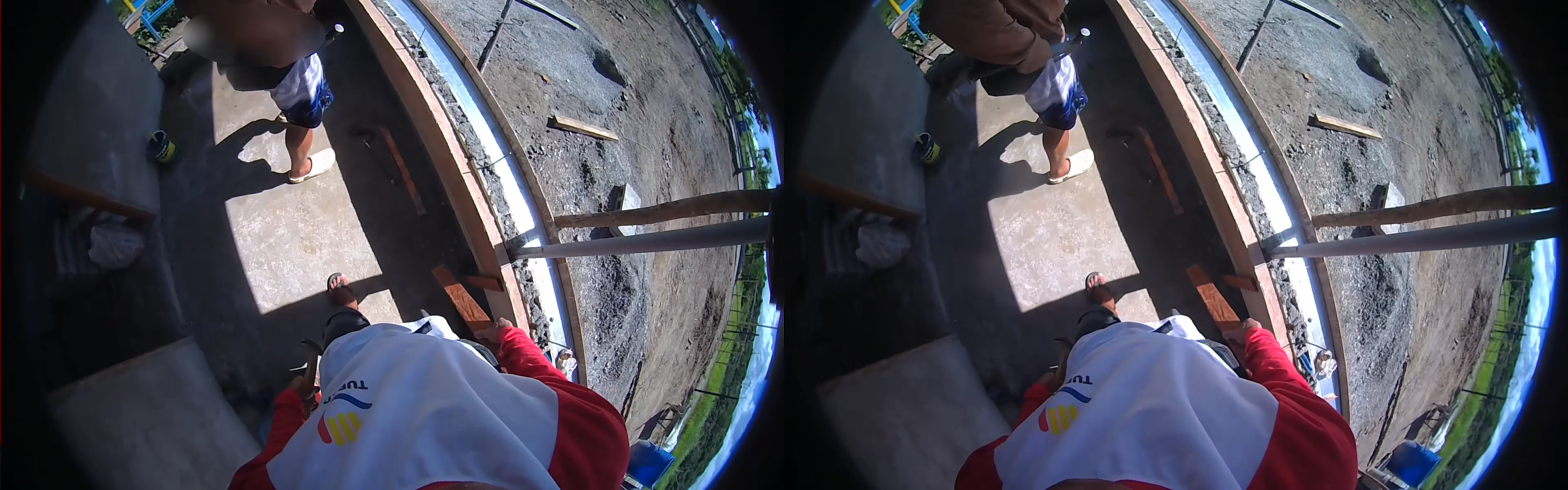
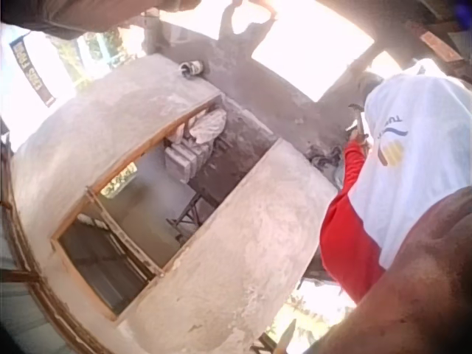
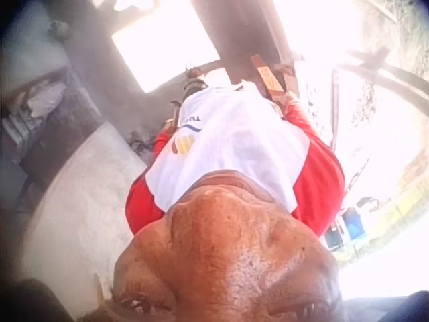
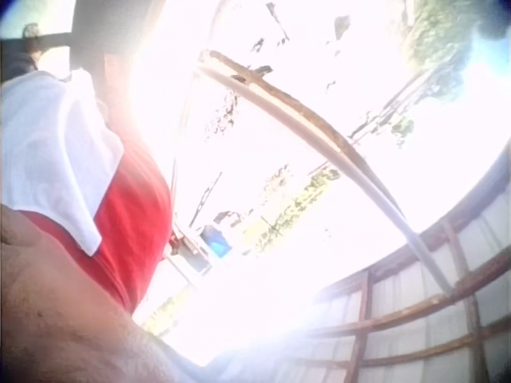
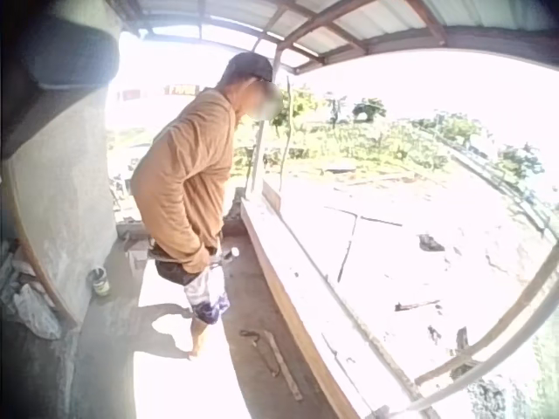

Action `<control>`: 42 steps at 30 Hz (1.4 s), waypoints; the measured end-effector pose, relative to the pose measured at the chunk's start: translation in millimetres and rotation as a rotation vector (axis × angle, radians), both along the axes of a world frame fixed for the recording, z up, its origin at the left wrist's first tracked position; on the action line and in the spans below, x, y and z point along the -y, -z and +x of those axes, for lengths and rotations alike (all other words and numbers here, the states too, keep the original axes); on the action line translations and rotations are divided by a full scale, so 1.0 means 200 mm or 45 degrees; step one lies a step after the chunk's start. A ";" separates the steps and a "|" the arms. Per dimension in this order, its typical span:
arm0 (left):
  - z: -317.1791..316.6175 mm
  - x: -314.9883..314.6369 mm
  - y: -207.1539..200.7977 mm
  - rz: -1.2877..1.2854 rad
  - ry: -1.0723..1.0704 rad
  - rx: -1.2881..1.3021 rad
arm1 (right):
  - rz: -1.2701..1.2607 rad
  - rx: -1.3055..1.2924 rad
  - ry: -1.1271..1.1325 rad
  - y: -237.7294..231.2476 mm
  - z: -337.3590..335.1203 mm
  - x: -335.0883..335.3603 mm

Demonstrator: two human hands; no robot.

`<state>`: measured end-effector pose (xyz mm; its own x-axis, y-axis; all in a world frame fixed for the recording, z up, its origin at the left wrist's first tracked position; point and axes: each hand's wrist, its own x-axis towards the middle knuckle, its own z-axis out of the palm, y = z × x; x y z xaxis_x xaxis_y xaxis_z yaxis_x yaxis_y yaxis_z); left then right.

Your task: Installing wooden formwork for a concrete wall at a construction site.

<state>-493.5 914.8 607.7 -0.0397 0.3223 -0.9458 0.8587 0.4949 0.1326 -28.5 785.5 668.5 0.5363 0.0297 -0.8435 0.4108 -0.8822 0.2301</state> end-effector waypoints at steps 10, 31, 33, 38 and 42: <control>0.12 -0.91 -0.19 -0.004 0.204 -0.113 | 0.184 -0.069 0.126 -0.02 0.02 -0.54; 0.85 -1.28 -0.14 0.084 0.852 -0.131 | 0.632 -0.757 0.681 0.54 0.87 -1.09; 0.95 -1.32 -0.20 0.072 0.852 -0.134 | 0.717 -0.901 0.880 0.49 0.90 -1.11; 1.07 -1.41 -0.25 0.131 0.825 -0.128 | 0.688 -1.173 1.703 0.31 0.88 -1.14; 1.06 -1.49 -0.21 0.122 0.885 -0.123 | 0.660 -1.426 1.676 0.19 0.85 -1.11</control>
